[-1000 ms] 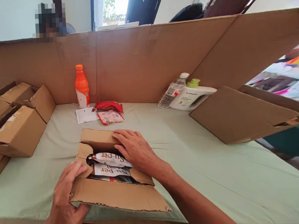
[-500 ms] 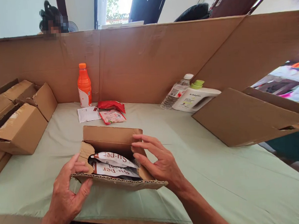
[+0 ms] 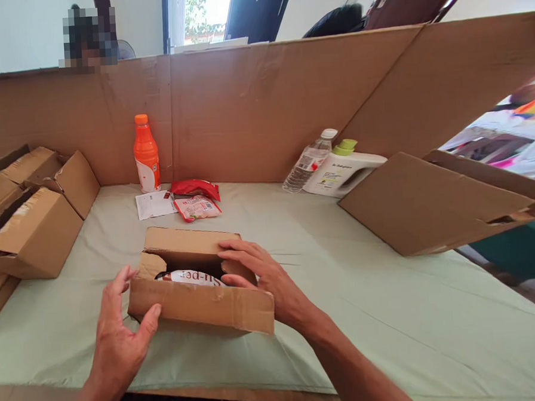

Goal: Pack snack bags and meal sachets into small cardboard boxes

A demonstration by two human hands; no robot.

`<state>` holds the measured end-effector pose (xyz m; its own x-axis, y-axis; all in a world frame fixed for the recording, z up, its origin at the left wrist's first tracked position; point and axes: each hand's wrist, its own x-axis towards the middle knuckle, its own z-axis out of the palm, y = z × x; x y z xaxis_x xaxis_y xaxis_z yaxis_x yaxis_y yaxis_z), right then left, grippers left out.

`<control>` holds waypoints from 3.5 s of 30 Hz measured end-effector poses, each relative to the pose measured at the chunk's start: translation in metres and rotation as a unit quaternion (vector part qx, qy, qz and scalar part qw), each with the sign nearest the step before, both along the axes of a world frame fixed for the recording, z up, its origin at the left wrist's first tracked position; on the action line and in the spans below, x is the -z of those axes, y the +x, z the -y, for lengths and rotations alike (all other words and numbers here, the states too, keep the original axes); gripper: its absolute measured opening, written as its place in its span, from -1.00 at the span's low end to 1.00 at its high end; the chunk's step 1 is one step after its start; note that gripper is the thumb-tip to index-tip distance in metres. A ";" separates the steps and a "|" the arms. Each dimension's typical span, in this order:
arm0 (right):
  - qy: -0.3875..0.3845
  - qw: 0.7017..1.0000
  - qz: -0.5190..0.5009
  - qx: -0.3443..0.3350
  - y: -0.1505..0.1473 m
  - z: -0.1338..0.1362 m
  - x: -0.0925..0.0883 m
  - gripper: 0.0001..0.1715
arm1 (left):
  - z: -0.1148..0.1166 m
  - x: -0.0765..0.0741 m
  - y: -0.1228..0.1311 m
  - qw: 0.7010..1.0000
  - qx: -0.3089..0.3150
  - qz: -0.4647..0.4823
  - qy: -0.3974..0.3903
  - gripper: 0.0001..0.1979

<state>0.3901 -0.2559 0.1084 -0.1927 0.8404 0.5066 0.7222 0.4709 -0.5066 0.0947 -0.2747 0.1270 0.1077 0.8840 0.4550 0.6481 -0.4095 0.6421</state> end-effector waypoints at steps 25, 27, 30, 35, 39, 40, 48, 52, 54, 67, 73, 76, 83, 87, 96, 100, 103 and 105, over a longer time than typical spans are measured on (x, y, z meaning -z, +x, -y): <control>0.019 0.988 -0.142 -0.054 0.010 0.036 0.020 -0.53 | -0.015 0.008 0.001 0.994 0.063 0.007 -0.087 -0.66; 0.005 0.991 -0.130 -0.042 0.012 0.044 0.024 -0.43 | -0.015 0.009 0.001 0.994 0.056 0.010 -0.098 -0.64; -0.012 0.991 -0.132 -0.032 0.011 0.054 0.031 -0.33 | -0.013 0.011 -0.001 0.992 0.052 0.016 -0.113 -0.61; -0.055 0.990 -0.127 -0.025 0.010 0.064 0.043 -0.22 | -0.010 0.016 -0.002 0.993 0.054 0.017 -0.101 -0.60; -0.089 0.988 -0.118 -0.032 0.017 0.063 0.052 -0.25 | -0.006 0.021 -0.002 0.995 0.057 0.005 -0.076 -0.60; -0.097 0.987 -0.119 -0.036 0.018 0.062 0.054 -0.26 | -0.005 0.021 -0.004 0.996 0.058 0.000 -0.072 -0.60; -0.166 0.956 -0.233 -0.068 -0.011 0.021 0.059 -0.29 | 0.008 0.030 -0.045 0.996 0.021 -0.084 -0.016 -0.49; -0.204 0.932 -0.286 -0.086 -0.037 -0.025 0.048 -0.21 | 0.014 0.036 -0.060 0.993 -0.030 -0.112 0.020 -0.50; -0.219 0.927 -0.291 -0.084 -0.052 -0.050 0.040 -0.20 | 0.014 0.037 -0.061 0.992 -0.064 -0.104 0.028 -0.55; -0.191 0.899 -0.385 -0.080 -0.148 -0.196 0.062 -0.12 | -0.038 0.035 -0.069 0.947 -0.132 -0.240 0.168 -0.55; -0.139 0.929 -0.339 -0.058 -0.181 -0.220 0.094 -0.13 | -0.086 0.035 -0.081 0.941 -0.155 -0.257 0.157 -0.58; -0.130 0.952 -0.271 -0.062 -0.194 -0.215 0.111 -0.24 | -0.113 0.031 -0.081 0.943 -0.178 -0.259 0.115 -0.59; -0.132 0.982 -0.108 -0.080 -0.201 -0.193 0.124 -0.46 | -0.198 0.016 -0.068 0.938 -0.223 -0.264 0.032 -0.55; -0.122 0.988 -0.061 -0.072 -0.198 -0.192 0.121 -0.47 | -0.253 0.005 -0.060 0.933 -0.243 -0.266 -0.002 -0.54; -0.108 0.991 -0.036 -0.069 -0.195 -0.194 0.122 -0.61 | -0.302 0.002 -0.061 0.929 -0.261 -0.262 -0.033 -0.55; -0.103 0.992 -0.037 -0.069 -0.195 -0.194 0.123 -0.64 | -0.303 0.004 -0.063 0.935 -0.252 -0.249 -0.032 -0.54; -0.095 0.992 -0.038 -0.070 -0.196 -0.195 0.123 -0.66 | -0.298 0.009 -0.066 0.942 -0.238 -0.234 -0.016 -0.42; -0.088 0.993 -0.039 -0.070 -0.197 -0.196 0.123 -0.66 | -0.285 0.019 -0.069 0.947 -0.228 -0.225 -0.001 -0.35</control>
